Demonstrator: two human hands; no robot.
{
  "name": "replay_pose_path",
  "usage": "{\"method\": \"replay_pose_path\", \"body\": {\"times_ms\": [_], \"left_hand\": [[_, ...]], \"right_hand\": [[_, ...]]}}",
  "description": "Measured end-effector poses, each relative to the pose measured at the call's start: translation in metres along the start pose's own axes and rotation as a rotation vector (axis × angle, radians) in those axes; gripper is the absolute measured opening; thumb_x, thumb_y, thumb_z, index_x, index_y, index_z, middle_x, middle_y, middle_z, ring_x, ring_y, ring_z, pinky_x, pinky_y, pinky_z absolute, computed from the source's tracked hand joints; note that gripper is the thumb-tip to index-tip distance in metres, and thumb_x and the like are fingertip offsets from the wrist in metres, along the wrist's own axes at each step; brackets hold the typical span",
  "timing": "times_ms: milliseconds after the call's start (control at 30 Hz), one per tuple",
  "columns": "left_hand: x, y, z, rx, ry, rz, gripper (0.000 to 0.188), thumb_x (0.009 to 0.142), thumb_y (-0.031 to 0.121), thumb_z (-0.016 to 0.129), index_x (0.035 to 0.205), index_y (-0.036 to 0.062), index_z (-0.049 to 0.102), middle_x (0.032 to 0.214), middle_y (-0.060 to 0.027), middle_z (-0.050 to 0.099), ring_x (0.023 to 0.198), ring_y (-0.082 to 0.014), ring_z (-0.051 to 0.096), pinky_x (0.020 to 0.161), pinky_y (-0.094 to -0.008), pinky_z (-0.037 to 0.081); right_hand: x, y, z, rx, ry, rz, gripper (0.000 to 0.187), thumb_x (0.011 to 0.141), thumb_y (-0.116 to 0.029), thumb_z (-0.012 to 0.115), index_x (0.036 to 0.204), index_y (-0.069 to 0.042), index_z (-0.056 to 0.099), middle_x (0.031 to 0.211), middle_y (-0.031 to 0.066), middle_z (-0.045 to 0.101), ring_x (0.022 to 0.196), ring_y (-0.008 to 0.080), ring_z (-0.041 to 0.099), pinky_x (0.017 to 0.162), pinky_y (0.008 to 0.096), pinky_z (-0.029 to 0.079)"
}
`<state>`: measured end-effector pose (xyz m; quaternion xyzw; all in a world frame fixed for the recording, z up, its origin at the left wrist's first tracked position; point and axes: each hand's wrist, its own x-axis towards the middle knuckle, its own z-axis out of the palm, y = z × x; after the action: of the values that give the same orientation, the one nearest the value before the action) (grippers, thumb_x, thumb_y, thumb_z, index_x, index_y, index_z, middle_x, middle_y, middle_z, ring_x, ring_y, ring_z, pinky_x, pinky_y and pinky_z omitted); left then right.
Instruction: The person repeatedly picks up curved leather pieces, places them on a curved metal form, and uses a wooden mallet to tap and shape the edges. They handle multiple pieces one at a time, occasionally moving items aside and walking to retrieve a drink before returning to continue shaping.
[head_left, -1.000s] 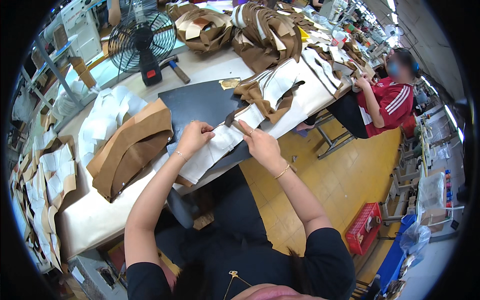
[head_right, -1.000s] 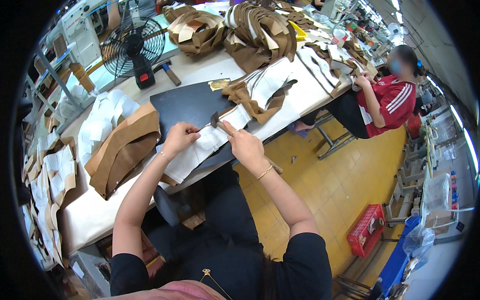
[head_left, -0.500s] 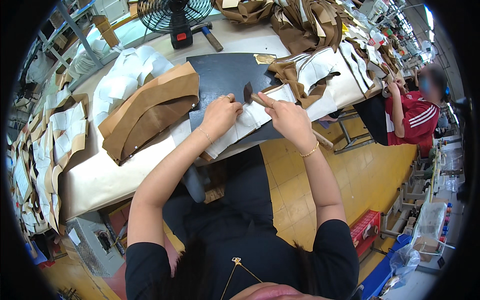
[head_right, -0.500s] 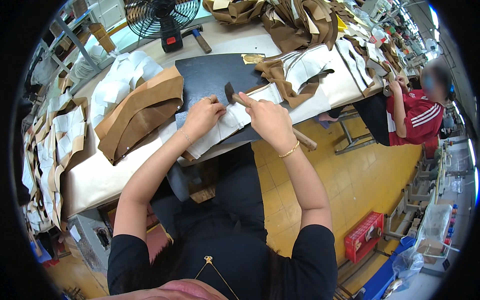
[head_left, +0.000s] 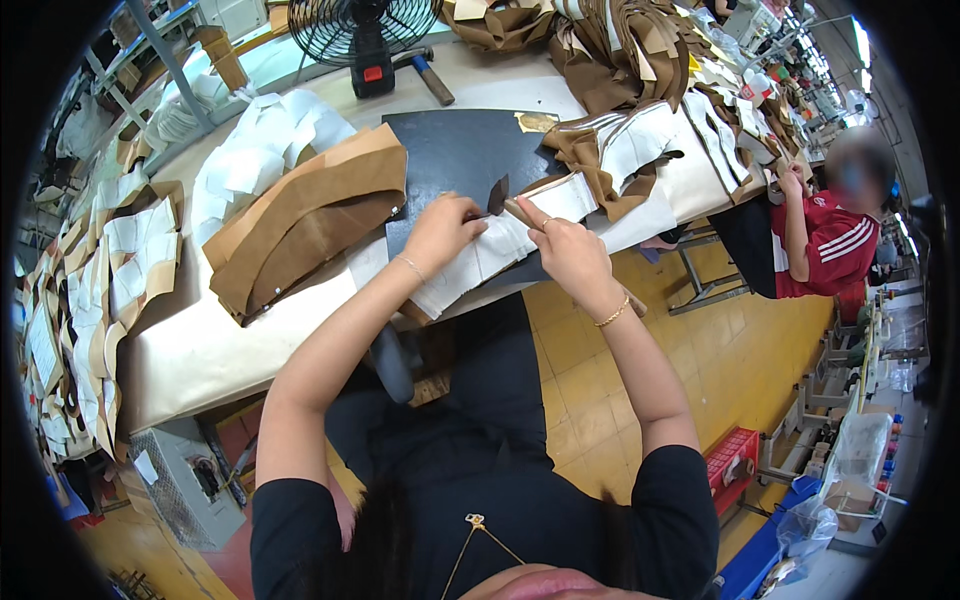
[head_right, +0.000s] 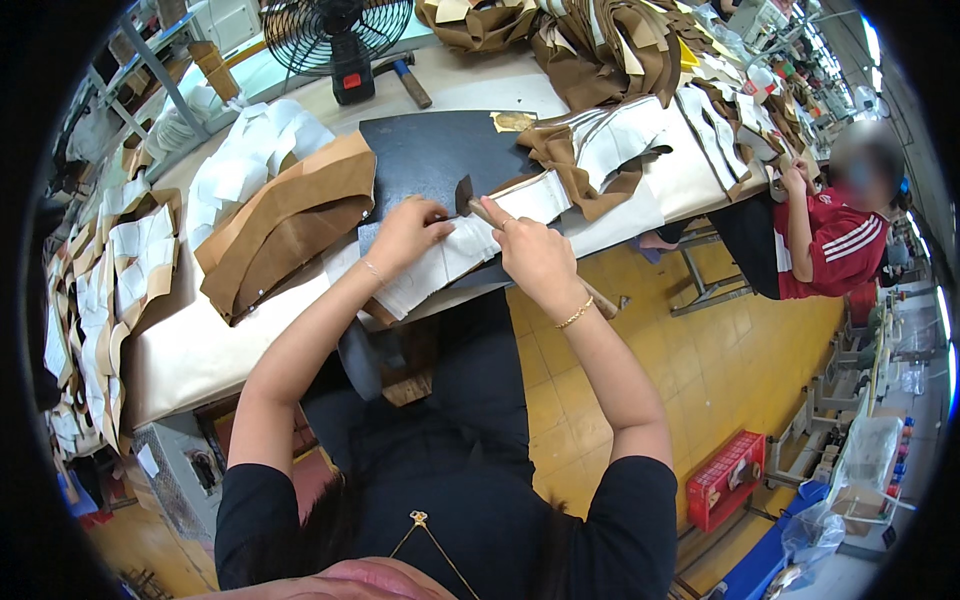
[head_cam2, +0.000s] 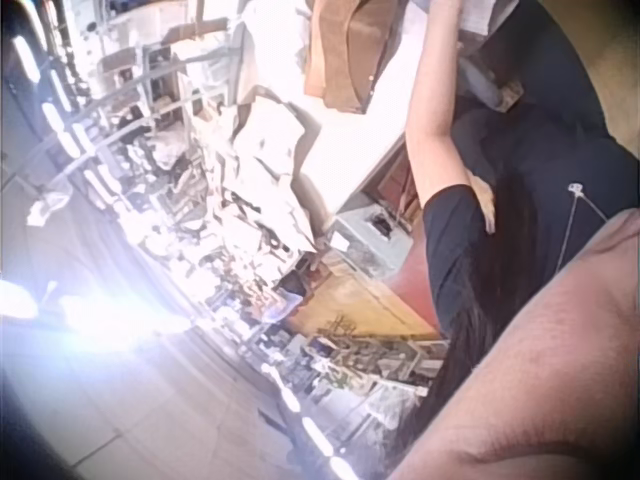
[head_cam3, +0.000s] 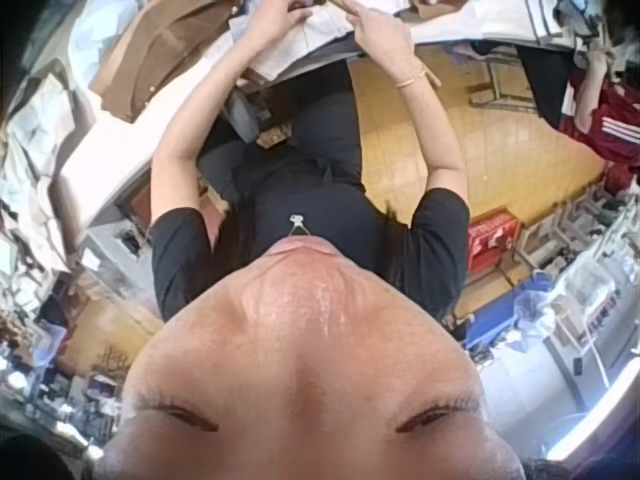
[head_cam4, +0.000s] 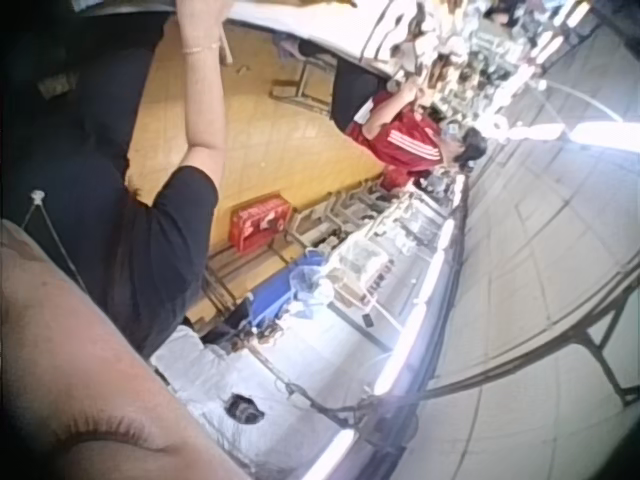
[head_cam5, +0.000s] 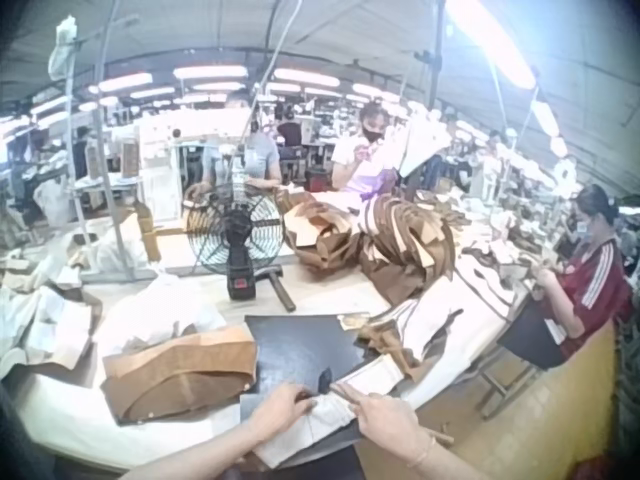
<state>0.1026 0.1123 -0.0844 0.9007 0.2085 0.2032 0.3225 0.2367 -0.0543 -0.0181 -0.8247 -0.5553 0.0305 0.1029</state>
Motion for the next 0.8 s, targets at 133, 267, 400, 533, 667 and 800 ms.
{"method": "replay_pose_path", "body": {"times_ms": [133, 267, 400, 533, 667, 800], "left_hand": [[-0.004, 0.000, -0.015, -0.048, -0.106, -0.098, 0.016, 0.083, 0.019, 0.068, 0.086, 0.0049, 0.073, 0.087, -0.0129, 0.063, 0.087, -0.0323, 0.063, 0.078, -0.0419, 0.051], [-0.011, 0.004, -0.010, 0.094, -0.024, 0.060, 0.014, 0.083, 0.019, 0.067, 0.085, 0.0059, 0.073, 0.087, -0.0099, 0.063, 0.087, -0.0311, 0.063, 0.077, -0.0428, 0.051], [-0.011, 0.005, -0.011, 0.201, -0.004, 0.141, 0.014, 0.083, 0.019, 0.067, 0.083, 0.0062, 0.073, 0.087, -0.0106, 0.063, 0.087, -0.0301, 0.064, 0.077, -0.0427, 0.051], [-0.018, 0.005, -0.007, 0.208, 0.044, 0.135, 0.015, 0.083, 0.019, 0.068, 0.085, 0.0052, 0.073, 0.088, -0.0109, 0.064, 0.085, -0.0311, 0.063, 0.076, -0.0427, 0.050], [-0.025, 0.004, -0.013, -0.063, -0.046, -0.191, 0.016, 0.083, 0.019, 0.069, 0.088, 0.0049, 0.074, 0.088, -0.0119, 0.064, 0.085, -0.0318, 0.063, 0.077, -0.0427, 0.050], [-0.029, 0.007, -0.015, 0.110, -0.009, -0.049, 0.015, 0.082, 0.017, 0.068, 0.088, 0.0045, 0.074, 0.089, -0.0118, 0.066, 0.087, -0.0309, 0.064, 0.079, -0.0421, 0.049]], "right_hand": [[0.004, -0.006, -0.010, 0.040, 0.071, -0.028, 0.046, 0.094, -0.022, 0.057, 0.140, -0.029, 0.052, 0.080, 0.0145, 0.066, 0.069, 0.0349, 0.066, 0.064, 0.0466, 0.053], [0.001, -0.020, -0.007, 0.174, 0.256, -0.006, 0.046, 0.095, -0.022, 0.057, 0.140, -0.026, 0.052, 0.081, 0.0143, 0.066, 0.068, 0.0349, 0.065, 0.064, 0.0461, 0.053], [0.008, -0.009, -0.011, 0.088, 0.038, -0.080, 0.048, 0.095, -0.023, 0.056, 0.142, -0.027, 0.049, 0.081, 0.0140, 0.066, 0.068, 0.0343, 0.065, 0.063, 0.0459, 0.053], [-0.002, -0.021, -0.007, 0.067, 0.050, -0.041, 0.048, 0.095, -0.023, 0.056, 0.142, -0.029, 0.049, 0.082, 0.0138, 0.067, 0.069, 0.0346, 0.066, 0.062, 0.0464, 0.053], [-0.003, -0.012, 0.002, 0.019, -0.034, -0.041, 0.048, 0.095, -0.023, 0.056, 0.142, -0.031, 0.049, 0.081, 0.0134, 0.066, 0.067, 0.0348, 0.066, 0.062, 0.0463, 0.054], [-0.002, -0.026, -0.010, 0.176, 0.153, -0.069, 0.049, 0.094, -0.022, 0.057, 0.142, -0.031, 0.049, 0.081, 0.0133, 0.066, 0.067, 0.0347, 0.067, 0.062, 0.0461, 0.054]]}}
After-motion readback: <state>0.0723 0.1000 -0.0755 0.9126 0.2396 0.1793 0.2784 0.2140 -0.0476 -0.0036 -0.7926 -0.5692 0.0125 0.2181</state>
